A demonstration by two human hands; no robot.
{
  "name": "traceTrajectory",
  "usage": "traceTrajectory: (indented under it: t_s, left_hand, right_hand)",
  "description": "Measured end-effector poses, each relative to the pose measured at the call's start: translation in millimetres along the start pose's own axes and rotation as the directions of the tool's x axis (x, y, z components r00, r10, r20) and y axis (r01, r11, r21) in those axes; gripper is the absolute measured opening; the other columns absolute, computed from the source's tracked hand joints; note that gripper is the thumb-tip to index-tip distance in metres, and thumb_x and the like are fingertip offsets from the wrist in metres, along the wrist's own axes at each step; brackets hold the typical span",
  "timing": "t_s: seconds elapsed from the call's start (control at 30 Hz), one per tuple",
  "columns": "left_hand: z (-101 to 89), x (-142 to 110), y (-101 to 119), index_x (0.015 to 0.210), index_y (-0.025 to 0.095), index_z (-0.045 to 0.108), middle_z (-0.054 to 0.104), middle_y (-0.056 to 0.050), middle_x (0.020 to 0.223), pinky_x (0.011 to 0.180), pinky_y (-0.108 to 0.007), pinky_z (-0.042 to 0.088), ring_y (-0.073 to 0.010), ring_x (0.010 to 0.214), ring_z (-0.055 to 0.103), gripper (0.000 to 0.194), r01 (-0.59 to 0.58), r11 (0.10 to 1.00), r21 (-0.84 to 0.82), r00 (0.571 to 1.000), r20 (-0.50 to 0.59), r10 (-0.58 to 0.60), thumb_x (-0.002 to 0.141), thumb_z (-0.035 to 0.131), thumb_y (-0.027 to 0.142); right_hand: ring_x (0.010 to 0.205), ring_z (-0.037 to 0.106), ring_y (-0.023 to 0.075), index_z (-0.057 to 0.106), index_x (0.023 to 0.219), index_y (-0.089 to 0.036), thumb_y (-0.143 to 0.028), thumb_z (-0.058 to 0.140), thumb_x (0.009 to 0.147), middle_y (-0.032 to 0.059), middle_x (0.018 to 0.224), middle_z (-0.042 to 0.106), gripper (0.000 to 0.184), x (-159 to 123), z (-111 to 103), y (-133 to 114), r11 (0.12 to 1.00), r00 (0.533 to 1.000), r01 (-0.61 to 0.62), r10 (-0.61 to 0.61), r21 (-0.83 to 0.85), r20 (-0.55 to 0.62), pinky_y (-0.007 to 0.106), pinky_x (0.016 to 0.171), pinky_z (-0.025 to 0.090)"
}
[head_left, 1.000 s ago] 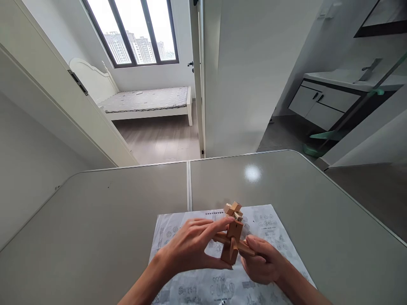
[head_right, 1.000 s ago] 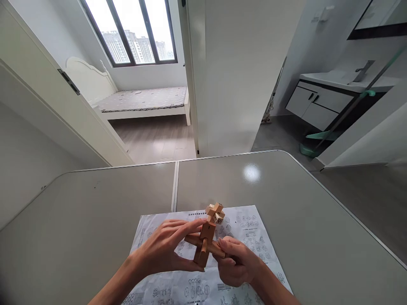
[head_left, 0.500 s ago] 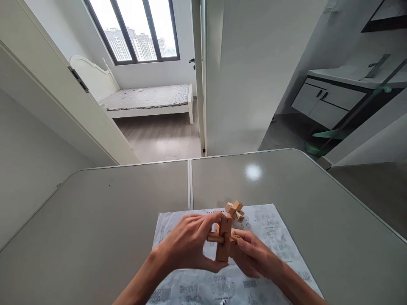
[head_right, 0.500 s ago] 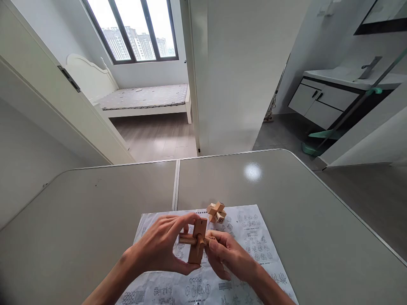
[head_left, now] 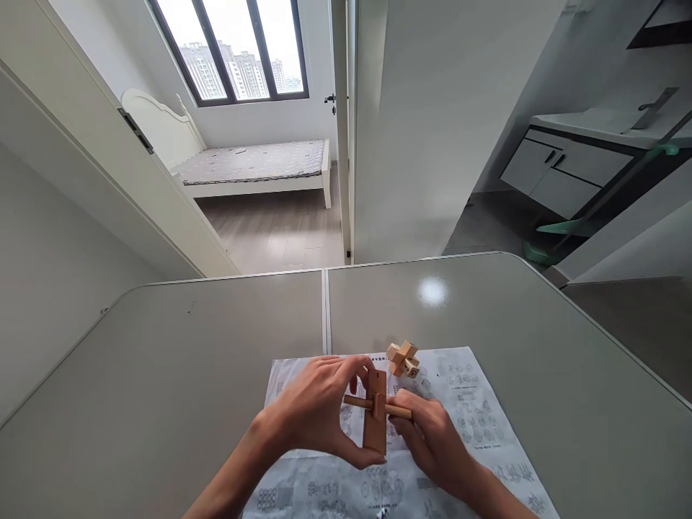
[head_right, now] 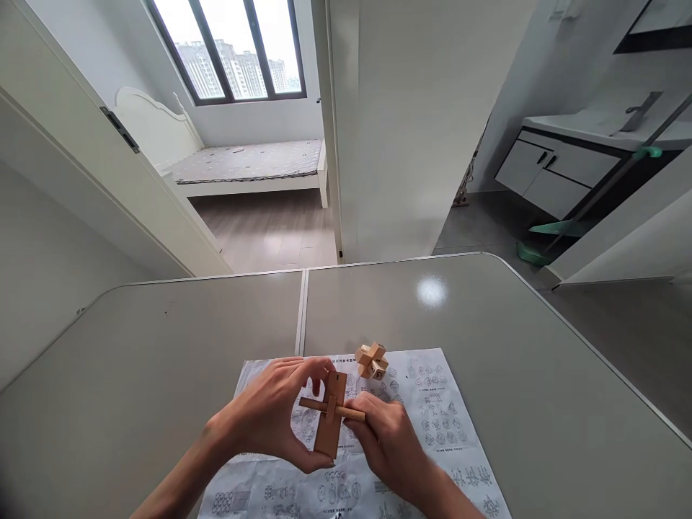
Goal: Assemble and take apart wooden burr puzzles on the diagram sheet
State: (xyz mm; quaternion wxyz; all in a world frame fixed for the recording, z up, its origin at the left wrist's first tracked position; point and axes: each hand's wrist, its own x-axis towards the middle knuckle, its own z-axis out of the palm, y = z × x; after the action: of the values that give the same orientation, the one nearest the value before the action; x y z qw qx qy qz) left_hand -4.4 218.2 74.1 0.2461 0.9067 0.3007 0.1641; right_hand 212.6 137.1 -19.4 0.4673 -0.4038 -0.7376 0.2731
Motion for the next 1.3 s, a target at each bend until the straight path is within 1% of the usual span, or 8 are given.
traceTrajectory:
  t_s: [0.13,0.4,0.7,0.87,0.93,1.03,1.17,1.3]
  left_hand:
    - [2.0,1,-1,0.115,0.026,0.050,0.076,-0.001,0.100,0.088,-0.040,0.055,-0.0235,0.081,0.073,0.080,0.022,1.000,-0.011,1.000,0.000,-0.022,0.053,0.088,0.059]
    - [1.2,2,-4,0.113,0.024,0.055,0.074,-0.001,0.098,0.077,-0.034,0.055,-0.0214,0.077,0.071,0.078,0.028,0.999,-0.031,1.000,0.010,-0.027,0.052,0.087,0.060]
    - [7.4,3,-3,0.121,0.025,0.052,0.075,-0.003,0.107,0.080,-0.035,0.057,-0.0243,0.087,0.074,0.081,0.050,0.991,-0.122,0.999,0.024,-0.047,0.056,0.090,0.053]
    - [3.5,4,-2,0.133,0.026,0.053,0.075,-0.005,0.120,0.094,-0.039,0.058,-0.0268,0.104,0.074,0.088,0.098,0.979,-0.178,0.995,0.045,-0.092,0.059,0.095,0.051]
    - [-0.7,7,0,0.136,0.027,0.054,0.075,-0.005,0.122,0.099,-0.038,0.057,-0.0248,0.107,0.074,0.080,0.116,0.965,-0.236,0.992,0.066,-0.104,0.070,0.092,0.050]
    - [-5.1,10,4,0.136,0.030,0.061,0.076,-0.002,0.123,0.100,-0.035,0.057,-0.0206,0.110,0.073,0.055,0.120,0.943,-0.312,0.992,0.079,-0.100,0.086,0.083,0.038]
    - [-5.0,13,9,0.122,0.030,0.073,0.075,-0.002,0.124,0.097,-0.029,0.059,-0.0178,0.109,0.073,0.029,0.103,0.913,-0.395,0.992,0.112,-0.063,0.093,0.076,0.030]
    - [-5.0,14,12,0.114,0.029,0.076,0.078,0.000,0.109,0.092,-0.030,0.059,-0.0179,0.096,0.075,0.017,0.111,0.921,-0.372,0.990,0.122,-0.070,0.097,0.073,0.032]
  right_hand:
    - [0.061,0.047,0.0132,0.059,0.097,-0.021,-0.019,0.046,0.109,-0.0025,0.075,0.053,0.018,0,1,1,0.997,0.999,-0.047,0.046,0.059,0.012,0.026,0.059,0.037]
    - [0.063,0.043,0.0147,0.053,0.084,-0.022,-0.026,0.044,0.110,-0.0014,0.073,0.050,0.027,0,-3,2,0.975,0.984,-0.149,0.131,0.165,0.120,0.028,0.061,0.035]
    - [0.059,0.043,0.0135,0.052,0.079,-0.022,-0.030,0.044,0.111,-0.0017,0.070,0.051,0.034,2,-3,-5,0.952,0.974,-0.226,0.214,0.206,0.079,0.027,0.059,0.036]
    - [0.058,0.045,0.0131,0.055,0.080,-0.021,-0.031,0.043,0.111,-0.0018,0.069,0.053,0.035,1,-3,-3,0.952,0.973,-0.230,0.226,0.201,0.045,0.027,0.059,0.037]
    - [0.057,0.046,0.0130,0.058,0.082,-0.021,-0.031,0.044,0.111,-0.0015,0.069,0.055,0.034,1,-3,-2,0.956,0.974,-0.226,0.226,0.189,0.024,0.027,0.058,0.037]
    - [0.056,0.047,0.0133,0.062,0.086,-0.021,-0.030,0.046,0.110,-0.0007,0.070,0.058,0.031,2,-2,-2,0.967,0.981,-0.193,0.196,0.166,0.001,0.027,0.057,0.038]
    - [0.058,0.046,0.0143,0.063,0.089,-0.021,-0.029,0.046,0.110,-0.0002,0.071,0.058,0.028,2,-1,-2,0.977,0.986,-0.162,0.166,0.137,-0.017,0.027,0.058,0.039]
    - [0.057,0.044,0.0148,0.063,0.086,-0.022,-0.030,0.046,0.110,-0.0005,0.069,0.055,0.030,3,-2,-4,0.975,0.984,-0.173,0.176,0.137,-0.010,0.028,0.057,0.037]
